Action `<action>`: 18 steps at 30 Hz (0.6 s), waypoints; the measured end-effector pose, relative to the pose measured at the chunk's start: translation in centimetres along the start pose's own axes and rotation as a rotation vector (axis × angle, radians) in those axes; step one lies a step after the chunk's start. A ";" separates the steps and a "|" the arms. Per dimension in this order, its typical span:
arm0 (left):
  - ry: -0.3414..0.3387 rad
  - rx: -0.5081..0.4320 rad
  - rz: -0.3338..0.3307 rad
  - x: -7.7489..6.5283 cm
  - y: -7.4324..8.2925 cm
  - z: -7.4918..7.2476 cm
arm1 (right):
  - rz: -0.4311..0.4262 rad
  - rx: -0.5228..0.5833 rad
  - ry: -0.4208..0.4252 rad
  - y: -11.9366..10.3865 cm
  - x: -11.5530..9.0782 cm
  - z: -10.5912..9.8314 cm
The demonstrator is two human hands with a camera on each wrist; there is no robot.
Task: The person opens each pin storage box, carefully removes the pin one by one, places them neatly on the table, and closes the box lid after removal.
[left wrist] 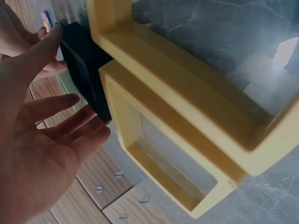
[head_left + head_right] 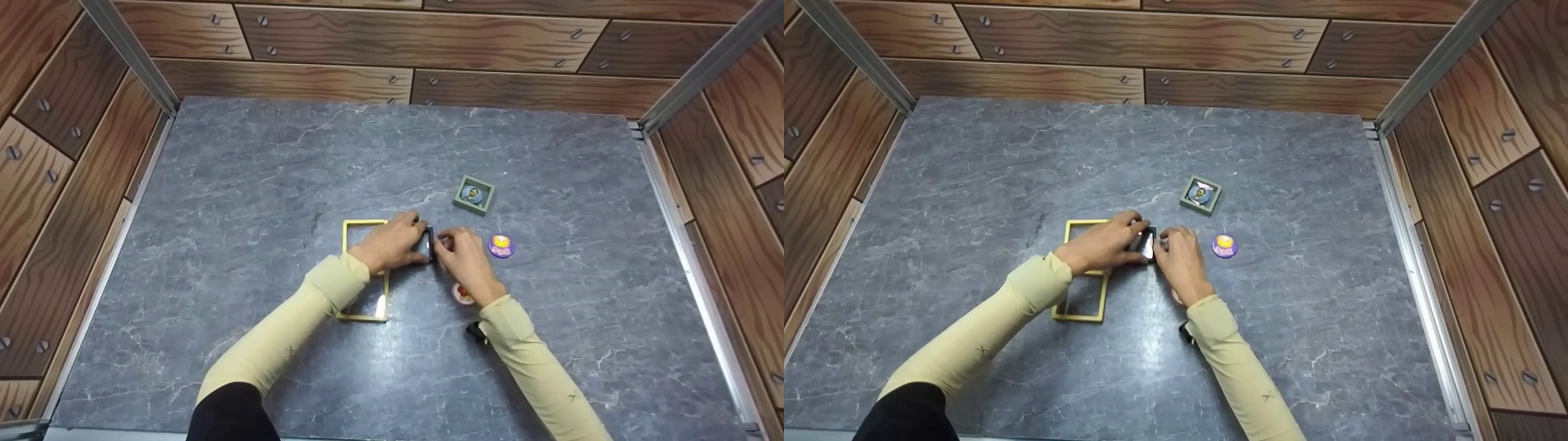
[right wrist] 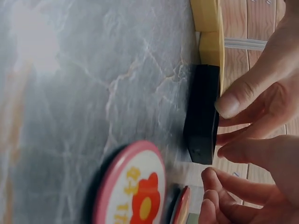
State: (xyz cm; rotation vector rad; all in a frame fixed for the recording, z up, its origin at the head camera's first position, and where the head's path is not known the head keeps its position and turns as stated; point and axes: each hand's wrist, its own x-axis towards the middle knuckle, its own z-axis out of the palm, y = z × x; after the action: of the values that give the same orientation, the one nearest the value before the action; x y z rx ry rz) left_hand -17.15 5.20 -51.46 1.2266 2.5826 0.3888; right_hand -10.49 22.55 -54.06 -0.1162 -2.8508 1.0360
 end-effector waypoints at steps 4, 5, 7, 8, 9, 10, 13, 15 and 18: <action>0.015 0.025 0.020 0.4 0.2 -0.3 | 0.012 0.025 0.021 0.2 -0.2 -0.4; 0.018 0.031 0.026 0.6 0.3 -0.4 | 0.013 0.027 0.024 0.2 -0.3 -0.5; 0.020 0.037 0.036 0.9 0.5 -0.5 | 0.017 0.031 0.028 0.3 -0.4 -0.7; 0.019 0.038 0.038 1.1 0.6 -0.6 | 0.021 0.032 0.030 0.4 -0.5 -0.8; 0.018 0.038 0.039 1.3 0.6 -0.6 | 0.024 0.034 0.030 0.5 -0.6 -0.9; 0.017 0.035 0.039 1.4 0.7 -0.7 | 0.027 0.036 0.030 0.5 -0.7 -0.9; 0.011 0.030 0.033 2.0 1.0 -0.7 | 0.034 0.044 0.029 0.8 -0.8 -1.0; 0.010 0.034 0.031 2.3 1.1 -0.7 | 0.034 0.053 0.030 0.9 -0.9 -1.1; 0.009 0.040 0.028 2.9 1.4 -0.8 | 0.036 0.066 0.033 1.1 -1.0 -1.2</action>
State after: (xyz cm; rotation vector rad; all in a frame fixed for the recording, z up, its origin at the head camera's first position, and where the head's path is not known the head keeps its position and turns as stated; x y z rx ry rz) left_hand -18.20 8.28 -50.60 1.2781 2.5955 0.3506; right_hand -9.25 24.10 -53.91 -0.1787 -2.7911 1.1232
